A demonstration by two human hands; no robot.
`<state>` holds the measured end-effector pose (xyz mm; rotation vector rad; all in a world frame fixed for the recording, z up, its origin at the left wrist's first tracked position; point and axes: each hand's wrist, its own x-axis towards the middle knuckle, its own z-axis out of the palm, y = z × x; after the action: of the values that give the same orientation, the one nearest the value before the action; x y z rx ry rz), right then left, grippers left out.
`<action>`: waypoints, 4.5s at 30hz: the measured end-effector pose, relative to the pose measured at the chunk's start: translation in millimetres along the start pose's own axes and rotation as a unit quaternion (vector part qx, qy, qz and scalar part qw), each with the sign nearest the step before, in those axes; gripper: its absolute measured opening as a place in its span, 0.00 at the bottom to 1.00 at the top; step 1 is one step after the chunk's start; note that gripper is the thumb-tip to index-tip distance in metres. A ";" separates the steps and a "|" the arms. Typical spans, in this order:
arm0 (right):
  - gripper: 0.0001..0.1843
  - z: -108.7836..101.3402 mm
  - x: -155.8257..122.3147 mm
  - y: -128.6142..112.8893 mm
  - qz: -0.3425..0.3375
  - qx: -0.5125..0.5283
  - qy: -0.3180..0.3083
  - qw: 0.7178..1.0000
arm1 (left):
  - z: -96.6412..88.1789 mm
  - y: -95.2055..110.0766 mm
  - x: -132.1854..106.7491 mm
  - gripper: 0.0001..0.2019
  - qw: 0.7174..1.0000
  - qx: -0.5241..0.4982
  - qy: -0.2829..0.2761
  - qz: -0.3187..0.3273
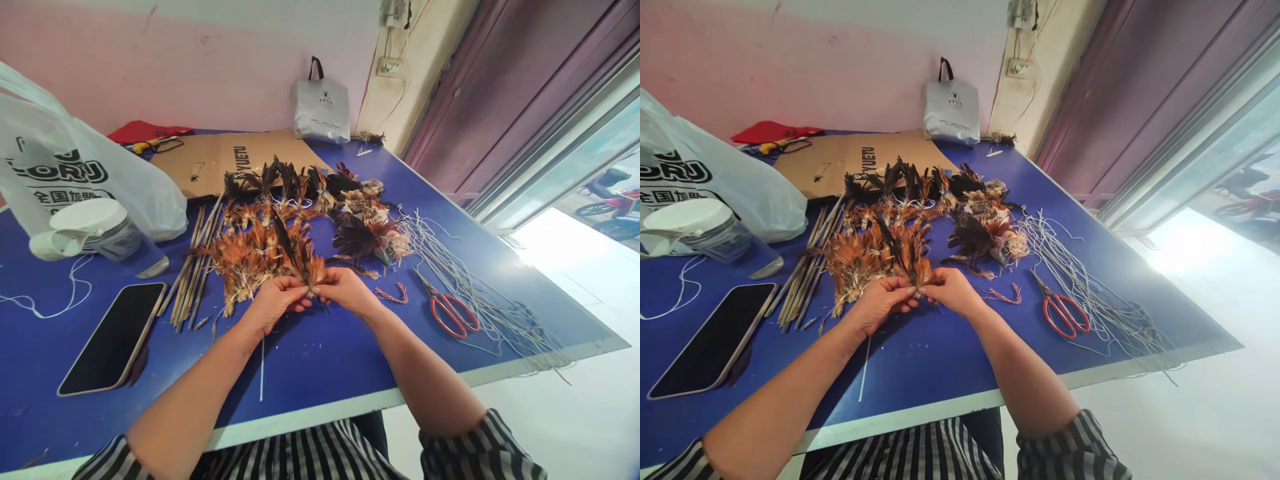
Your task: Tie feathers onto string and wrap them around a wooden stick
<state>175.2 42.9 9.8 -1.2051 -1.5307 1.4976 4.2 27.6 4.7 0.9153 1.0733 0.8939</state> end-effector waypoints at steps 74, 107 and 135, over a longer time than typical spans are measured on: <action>0.13 2.9 -0.8 -4.4 -0.018 0.133 0.022 0.991 | 5.7 -2.5 -3.7 0.12 0.996 -0.068 -0.025 -0.049; 0.11 21.4 -25.5 -17.9 -0.404 -0.516 0.169 0.736 | 5.8 -5.7 0.0 0.03 0.990 -0.014 0.061 0.124; 0.06 17.2 -5.9 -5.6 -0.196 -0.054 0.180 0.962 | 2.3 -1.4 -2.2 0.06 0.963 -0.249 -0.036 -0.096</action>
<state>160.5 31.7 14.1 -1.0825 -1.5025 0.8931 6.2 24.7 4.6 0.4134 0.8022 0.9037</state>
